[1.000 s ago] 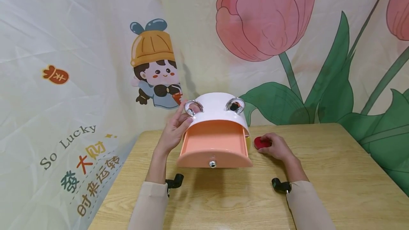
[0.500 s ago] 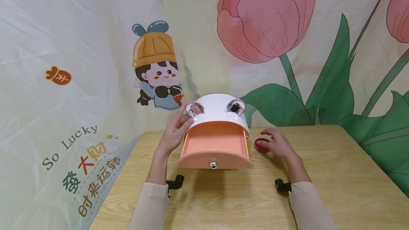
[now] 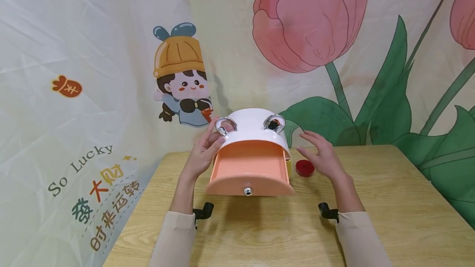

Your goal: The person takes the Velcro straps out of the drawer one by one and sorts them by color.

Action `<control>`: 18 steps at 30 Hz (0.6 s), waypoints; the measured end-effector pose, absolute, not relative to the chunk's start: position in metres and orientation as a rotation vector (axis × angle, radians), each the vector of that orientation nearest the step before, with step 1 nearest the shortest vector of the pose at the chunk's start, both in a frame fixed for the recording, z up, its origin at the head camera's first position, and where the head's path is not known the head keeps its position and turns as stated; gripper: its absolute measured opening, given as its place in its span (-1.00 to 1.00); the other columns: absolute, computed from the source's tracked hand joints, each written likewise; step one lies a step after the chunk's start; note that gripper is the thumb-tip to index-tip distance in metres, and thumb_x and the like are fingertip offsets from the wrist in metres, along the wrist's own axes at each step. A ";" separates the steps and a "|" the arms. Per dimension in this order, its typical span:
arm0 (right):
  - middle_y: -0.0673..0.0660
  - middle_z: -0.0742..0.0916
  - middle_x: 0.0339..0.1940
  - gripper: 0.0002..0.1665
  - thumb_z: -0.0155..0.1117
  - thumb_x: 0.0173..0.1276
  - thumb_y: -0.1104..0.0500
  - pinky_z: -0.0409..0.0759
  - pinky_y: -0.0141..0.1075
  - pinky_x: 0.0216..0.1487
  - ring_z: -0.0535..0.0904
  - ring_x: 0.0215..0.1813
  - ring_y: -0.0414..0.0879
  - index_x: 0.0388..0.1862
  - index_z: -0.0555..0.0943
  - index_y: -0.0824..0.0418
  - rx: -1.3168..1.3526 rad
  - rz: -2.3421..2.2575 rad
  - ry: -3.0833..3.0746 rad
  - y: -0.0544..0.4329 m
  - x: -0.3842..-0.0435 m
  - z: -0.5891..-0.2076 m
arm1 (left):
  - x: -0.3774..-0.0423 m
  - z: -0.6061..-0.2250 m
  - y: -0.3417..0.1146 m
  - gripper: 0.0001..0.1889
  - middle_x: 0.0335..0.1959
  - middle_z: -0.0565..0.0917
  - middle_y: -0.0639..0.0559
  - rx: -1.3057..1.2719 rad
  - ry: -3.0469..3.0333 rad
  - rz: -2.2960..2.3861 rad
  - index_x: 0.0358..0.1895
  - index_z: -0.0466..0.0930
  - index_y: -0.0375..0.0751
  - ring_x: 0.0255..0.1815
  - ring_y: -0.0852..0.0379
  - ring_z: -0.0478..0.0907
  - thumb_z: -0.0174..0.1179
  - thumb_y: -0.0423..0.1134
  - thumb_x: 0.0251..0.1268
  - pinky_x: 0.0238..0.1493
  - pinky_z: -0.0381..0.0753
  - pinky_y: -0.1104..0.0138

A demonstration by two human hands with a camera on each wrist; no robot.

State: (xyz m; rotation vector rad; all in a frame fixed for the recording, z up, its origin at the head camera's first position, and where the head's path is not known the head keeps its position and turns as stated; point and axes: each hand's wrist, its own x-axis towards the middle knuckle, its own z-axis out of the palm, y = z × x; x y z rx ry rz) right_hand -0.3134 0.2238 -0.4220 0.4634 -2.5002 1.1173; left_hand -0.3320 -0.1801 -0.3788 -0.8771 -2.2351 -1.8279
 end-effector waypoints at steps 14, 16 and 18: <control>0.13 0.32 0.69 -0.20 0.38 0.47 -0.06 0.31 0.45 0.44 0.22 0.65 0.26 0.63 0.35 -0.05 0.596 0.989 -2.393 0.211 -0.293 -0.388 | -0.331 -0.377 -0.180 -0.26 0.42 0.54 -0.23 -0.860 -2.250 -1.832 0.66 0.03 0.46 0.29 0.08 0.63 0.12 -0.22 0.62 0.23 0.64 0.41; 0.11 0.34 0.68 -0.20 0.40 0.46 -0.03 0.34 0.43 0.43 0.24 0.64 0.23 0.62 0.36 -0.05 0.611 0.980 -2.366 0.209 -0.288 -0.384 | -0.331 -0.377 -0.180 -0.25 0.43 0.54 -0.23 -0.855 -2.252 -1.831 0.68 0.01 0.41 0.30 0.04 0.63 0.12 -0.22 0.62 0.23 0.64 0.41; 0.10 0.36 0.67 -0.21 0.42 0.45 0.01 0.37 0.41 0.42 0.26 0.63 0.22 0.60 0.39 -0.02 0.632 0.974 -2.333 0.207 -0.283 -0.379 | -0.331 -0.377 -0.180 -0.25 0.43 0.54 -0.23 -0.857 -2.249 -1.833 0.68 0.01 0.41 0.30 0.05 0.63 0.12 -0.22 0.62 0.23 0.64 0.41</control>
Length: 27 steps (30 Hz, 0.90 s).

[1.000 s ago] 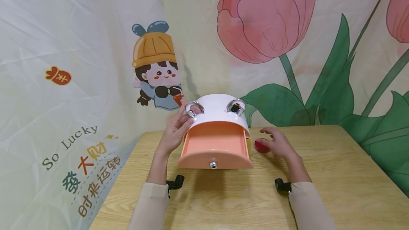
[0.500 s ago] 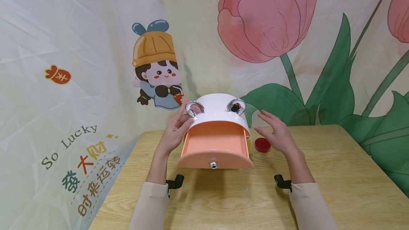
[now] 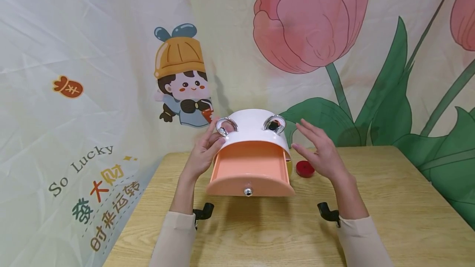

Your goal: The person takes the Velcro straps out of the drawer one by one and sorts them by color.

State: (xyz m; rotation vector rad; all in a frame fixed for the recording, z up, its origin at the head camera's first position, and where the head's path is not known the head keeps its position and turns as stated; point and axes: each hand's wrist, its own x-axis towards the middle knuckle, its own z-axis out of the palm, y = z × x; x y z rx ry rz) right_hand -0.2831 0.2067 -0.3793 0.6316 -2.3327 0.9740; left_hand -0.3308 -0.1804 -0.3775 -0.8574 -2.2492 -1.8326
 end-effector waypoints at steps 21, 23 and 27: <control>0.10 0.43 0.63 -0.16 0.53 0.31 0.18 0.51 0.28 0.39 0.34 0.58 0.14 0.56 0.45 0.08 0.844 0.870 -2.177 0.184 -0.247 -0.347 | -0.330 -0.375 -0.180 -0.25 0.41 0.55 -0.25 -0.864 -2.250 -1.834 0.66 0.02 0.46 0.28 0.05 0.64 0.11 -0.24 0.62 0.24 0.64 0.41; 0.10 0.43 0.63 -0.16 0.53 0.30 0.19 0.51 0.28 0.39 0.34 0.58 0.14 0.55 0.45 0.09 0.847 0.859 -2.173 0.183 -0.245 -0.346 | -0.329 -0.375 -0.180 -0.25 0.42 0.54 -0.25 -0.854 -2.257 -1.835 0.66 0.02 0.46 0.29 0.03 0.64 0.12 -0.23 0.62 0.24 0.64 0.41; 0.12 0.43 0.62 -0.15 0.54 0.29 0.19 0.49 0.29 0.40 0.35 0.58 0.14 0.55 0.46 0.09 0.856 0.858 -2.172 0.180 -0.241 -0.344 | -0.331 -0.376 -0.180 -0.25 0.42 0.54 -0.25 -0.848 -2.258 -1.843 0.67 0.01 0.44 0.28 0.05 0.64 0.11 -0.24 0.63 0.24 0.64 0.42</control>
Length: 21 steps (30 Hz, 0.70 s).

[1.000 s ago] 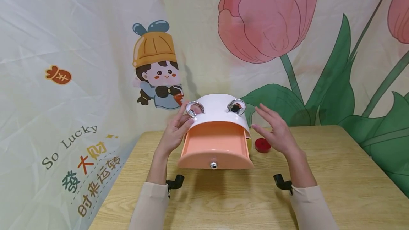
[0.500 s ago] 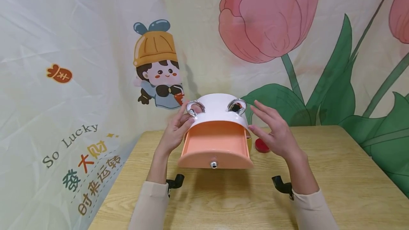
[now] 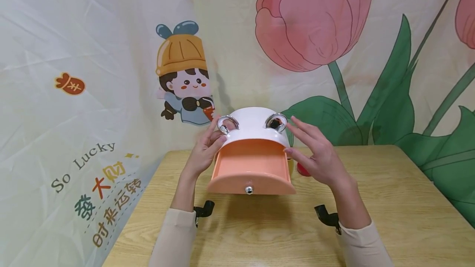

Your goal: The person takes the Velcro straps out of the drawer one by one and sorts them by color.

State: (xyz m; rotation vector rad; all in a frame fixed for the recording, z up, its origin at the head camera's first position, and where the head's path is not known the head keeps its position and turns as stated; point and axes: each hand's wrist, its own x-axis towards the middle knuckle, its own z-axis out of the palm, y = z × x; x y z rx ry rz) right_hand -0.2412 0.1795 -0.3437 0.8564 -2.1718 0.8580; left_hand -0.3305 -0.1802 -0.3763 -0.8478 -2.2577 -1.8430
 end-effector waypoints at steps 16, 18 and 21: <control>0.10 0.42 0.64 -0.16 0.54 0.32 -0.01 0.59 -0.07 0.32 0.50 0.44 0.02 0.54 0.47 0.06 1.090 0.767 -2.164 0.150 -0.223 -0.340 | -0.331 -0.376 -0.181 -0.24 0.39 0.57 -0.27 -0.864 -2.247 -1.835 0.68 0.00 0.39 0.24 0.13 0.65 0.12 -0.26 0.62 0.25 0.63 0.42; 0.08 0.41 0.64 -0.17 0.54 0.32 -0.02 0.49 0.06 0.47 0.36 0.60 0.07 0.54 0.48 0.05 1.102 0.786 -2.179 0.148 -0.221 -0.339 | -0.331 -0.376 -0.181 -0.24 0.39 0.57 -0.26 -0.861 -2.252 -1.831 0.69 0.00 0.39 0.24 0.12 0.65 0.11 -0.25 0.62 0.24 0.63 0.42; 0.05 0.41 0.64 -0.18 0.54 0.33 -0.02 0.44 0.09 0.51 0.32 0.63 0.06 0.53 0.48 0.03 1.124 0.794 -2.189 0.145 -0.219 -0.339 | -0.331 -0.376 -0.181 -0.24 0.38 0.57 -0.27 -0.857 -2.254 -1.829 0.70 -0.02 0.34 0.23 0.12 0.66 0.11 -0.25 0.62 0.23 0.64 0.42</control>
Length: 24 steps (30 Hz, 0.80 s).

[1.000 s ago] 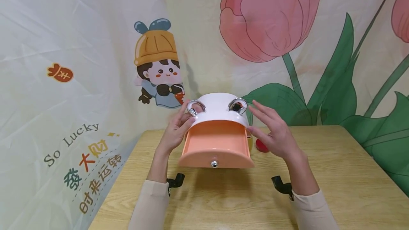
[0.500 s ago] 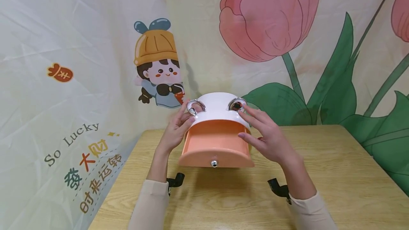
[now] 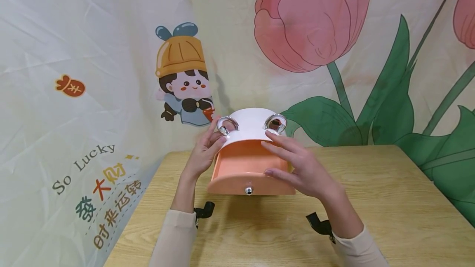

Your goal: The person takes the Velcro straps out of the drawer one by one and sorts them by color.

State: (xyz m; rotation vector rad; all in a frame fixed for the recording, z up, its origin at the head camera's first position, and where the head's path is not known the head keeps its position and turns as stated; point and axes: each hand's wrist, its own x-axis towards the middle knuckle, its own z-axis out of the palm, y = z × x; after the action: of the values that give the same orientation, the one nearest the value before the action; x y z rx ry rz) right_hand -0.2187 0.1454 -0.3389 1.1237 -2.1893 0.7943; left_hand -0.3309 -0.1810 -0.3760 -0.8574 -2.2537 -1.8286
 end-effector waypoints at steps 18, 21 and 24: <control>0.11 0.48 0.58 -0.29 0.47 0.39 -0.06 0.52 0.03 0.45 0.42 0.56 0.05 0.49 0.53 0.01 1.284 0.683 -2.088 0.134 -0.198 -0.330 | -0.332 -0.377 -0.180 -0.24 0.40 0.56 -0.25 -0.851 -2.258 -1.838 0.71 -0.04 0.25 0.28 0.02 0.64 0.13 -0.20 0.62 0.24 0.64 0.41; 0.10 0.49 0.58 -0.26 0.53 0.34 -0.03 0.52 0.05 0.46 0.43 0.55 0.04 0.48 0.54 0.00 1.307 0.692 -2.089 0.132 -0.197 -0.331 | -0.331 -0.377 -0.181 -0.23 0.41 0.55 -0.26 -0.850 -2.260 -1.844 0.71 -0.05 0.23 0.29 0.03 0.64 0.12 -0.21 0.62 0.24 0.64 0.41; 0.09 0.49 0.58 -0.23 0.56 0.29 -0.01 0.52 0.08 0.45 0.45 0.54 0.03 0.48 0.55 -0.01 1.319 0.696 -2.106 0.130 -0.196 -0.332 | -0.331 -0.377 -0.181 -0.23 0.41 0.55 -0.25 -0.846 -2.262 -1.850 0.71 -0.06 0.26 0.28 0.04 0.65 0.12 -0.19 0.62 0.24 0.64 0.40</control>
State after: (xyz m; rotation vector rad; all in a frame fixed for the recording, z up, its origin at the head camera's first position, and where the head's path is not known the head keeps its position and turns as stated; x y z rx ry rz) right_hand -0.1956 0.1299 -0.3321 1.3187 -2.1057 0.6963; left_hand -0.3309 -0.1808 -0.3765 -0.8461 -2.2624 -1.8499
